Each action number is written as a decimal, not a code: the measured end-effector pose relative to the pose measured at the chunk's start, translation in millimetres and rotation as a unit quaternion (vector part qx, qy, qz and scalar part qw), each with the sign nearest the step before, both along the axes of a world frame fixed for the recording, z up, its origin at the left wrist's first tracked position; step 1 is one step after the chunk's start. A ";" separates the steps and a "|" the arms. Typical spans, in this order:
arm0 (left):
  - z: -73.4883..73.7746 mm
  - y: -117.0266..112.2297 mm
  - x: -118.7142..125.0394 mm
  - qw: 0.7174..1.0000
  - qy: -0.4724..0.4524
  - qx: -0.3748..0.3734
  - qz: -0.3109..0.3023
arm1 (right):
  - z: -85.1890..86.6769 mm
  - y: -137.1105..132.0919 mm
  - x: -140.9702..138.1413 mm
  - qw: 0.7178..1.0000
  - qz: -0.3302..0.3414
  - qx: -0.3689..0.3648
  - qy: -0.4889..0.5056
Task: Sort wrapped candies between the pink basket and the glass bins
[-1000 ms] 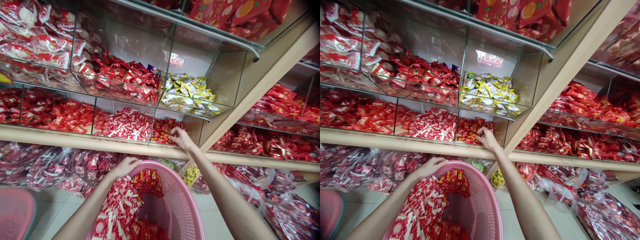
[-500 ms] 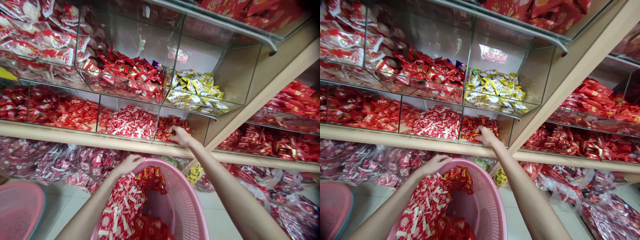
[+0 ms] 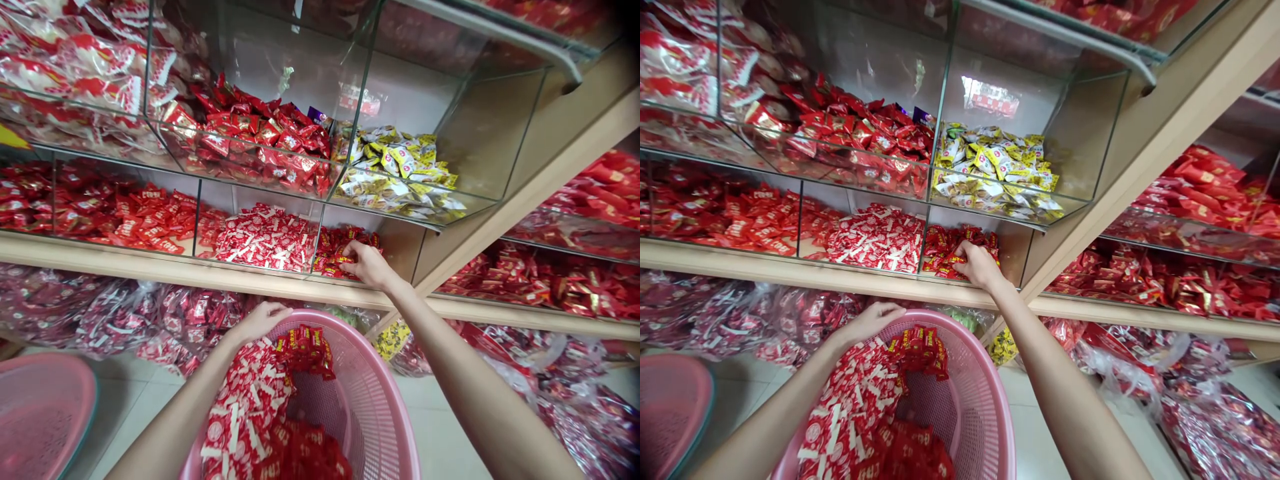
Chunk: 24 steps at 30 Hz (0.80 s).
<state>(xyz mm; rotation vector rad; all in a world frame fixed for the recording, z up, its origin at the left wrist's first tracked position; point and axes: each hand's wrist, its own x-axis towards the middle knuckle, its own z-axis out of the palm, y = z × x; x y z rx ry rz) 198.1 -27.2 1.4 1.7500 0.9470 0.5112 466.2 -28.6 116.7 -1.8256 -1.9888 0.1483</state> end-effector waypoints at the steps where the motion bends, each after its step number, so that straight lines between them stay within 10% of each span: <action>1: -0.7 0.2 0.2 1.000 -0.002 -0.002 0.001 | 4.7 -4.5 -0.2 1.000 -0.005 0.014 0.008; 8: -2.1 1.1 0.9 1.000 0.004 -0.003 0.005 | 26.6 -67.9 -31.1 0.987 0.013 0.096 0.128; 18: -4.1 -0.7 1.3 1.000 -0.011 -0.023 0.010 | -95.5 -153.8 -107.7 0.983 0.025 -0.162 0.086; 24: -6.4 1.0 0.2 1.000 -0.018 -0.015 0.003 | -114.6 -154.5 -128.2 0.975 0.028 -0.189 -0.112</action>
